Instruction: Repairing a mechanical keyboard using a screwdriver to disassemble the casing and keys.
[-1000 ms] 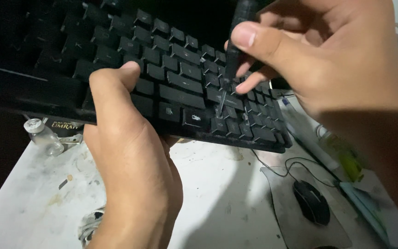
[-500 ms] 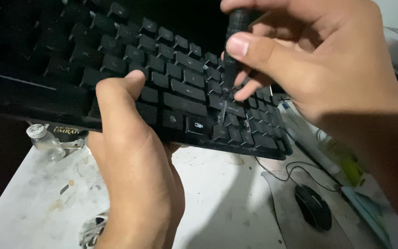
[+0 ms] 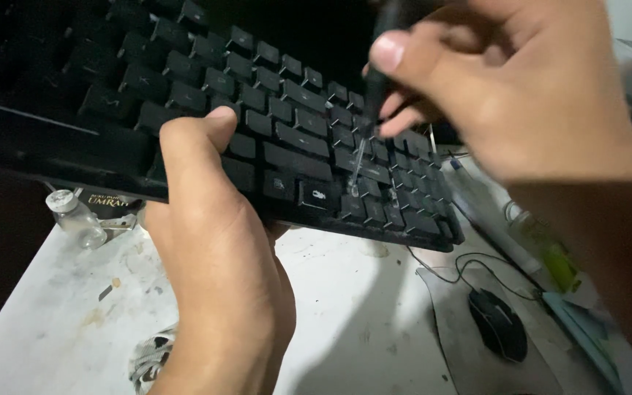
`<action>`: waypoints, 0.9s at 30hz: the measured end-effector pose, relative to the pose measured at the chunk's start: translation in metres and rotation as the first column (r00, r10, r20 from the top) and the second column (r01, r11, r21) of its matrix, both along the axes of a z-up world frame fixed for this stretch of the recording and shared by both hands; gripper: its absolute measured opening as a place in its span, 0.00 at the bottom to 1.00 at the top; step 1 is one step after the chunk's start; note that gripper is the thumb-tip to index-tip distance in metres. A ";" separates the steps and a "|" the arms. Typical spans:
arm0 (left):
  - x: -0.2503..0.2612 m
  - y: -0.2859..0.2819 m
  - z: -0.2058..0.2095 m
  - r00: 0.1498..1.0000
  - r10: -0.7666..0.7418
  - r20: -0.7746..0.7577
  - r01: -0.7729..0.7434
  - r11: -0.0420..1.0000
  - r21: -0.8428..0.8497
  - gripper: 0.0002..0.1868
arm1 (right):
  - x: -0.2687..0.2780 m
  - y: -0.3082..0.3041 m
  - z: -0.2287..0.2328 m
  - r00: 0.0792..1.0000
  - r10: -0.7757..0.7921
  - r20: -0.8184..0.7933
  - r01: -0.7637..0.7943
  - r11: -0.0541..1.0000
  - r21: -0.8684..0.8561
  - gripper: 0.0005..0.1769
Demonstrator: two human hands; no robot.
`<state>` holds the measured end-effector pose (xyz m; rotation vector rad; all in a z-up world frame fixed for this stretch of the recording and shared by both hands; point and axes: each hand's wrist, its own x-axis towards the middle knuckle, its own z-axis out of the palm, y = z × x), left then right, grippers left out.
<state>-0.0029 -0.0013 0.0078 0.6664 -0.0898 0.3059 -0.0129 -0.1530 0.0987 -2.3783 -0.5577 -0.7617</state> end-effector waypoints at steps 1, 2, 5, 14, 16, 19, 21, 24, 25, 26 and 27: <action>0.000 -0.001 -0.001 1.000 0.001 -0.003 -0.001 1.000 0.004 0.15 | 0.000 -0.006 -0.001 1.000 0.001 -0.003 -0.001 1.000 0.004 0.07; 0.000 -0.003 -0.003 1.000 0.002 0.002 -0.002 1.000 0.021 0.14 | 0.000 -0.013 -0.003 0.999 0.008 0.035 -0.012 0.995 0.104 0.07; 0.002 -0.008 -0.006 1.000 -0.009 -0.003 0.009 1.000 0.024 0.14 | 0.010 -0.059 -0.014 0.995 0.089 0.050 -0.098 0.964 0.246 0.10; -0.005 -0.031 -0.002 0.999 0.007 -0.046 -0.004 0.997 0.071 0.15 | -0.011 -0.132 -0.048 0.999 -0.032 0.027 0.025 0.979 0.204 0.22; -0.004 -0.029 -0.005 0.999 0.016 -0.046 -0.012 0.996 0.088 0.15 | -0.020 -0.120 -0.049 0.994 -0.050 0.093 0.041 0.995 0.093 0.24; 0.004 -0.017 -0.012 0.999 0.008 -0.044 -0.004 0.996 0.092 0.15 | -0.036 -0.086 -0.048 0.946 -0.326 0.006 0.321 0.936 0.145 0.21; 0.008 -0.010 -0.016 0.998 0.047 -0.046 -0.042 0.992 0.121 0.14 | -0.051 -0.065 -0.050 0.944 -0.301 0.136 0.299 0.954 0.036 0.20; 0.010 -0.003 -0.014 0.998 0.014 -0.057 -0.009 0.996 0.083 0.13 | -0.055 -0.058 -0.071 0.978 -0.069 0.199 0.079 0.996 -0.039 0.17; 0.008 -0.004 -0.012 0.998 0.012 -0.061 -0.007 0.997 0.083 0.13 | -0.057 -0.052 -0.071 0.978 -0.071 0.195 0.081 0.996 -0.040 0.17; 0.007 -0.004 -0.008 0.999 -0.006 -0.050 0.009 0.998 0.059 0.12 | -0.058 -0.045 -0.072 0.975 -0.129 0.183 0.154 0.980 -0.129 0.18; 0.005 -0.005 -0.005 0.999 -0.023 -0.040 0.025 0.999 0.036 0.12 | -0.059 -0.040 -0.072 0.967 -0.187 0.175 0.224 0.950 -0.217 0.20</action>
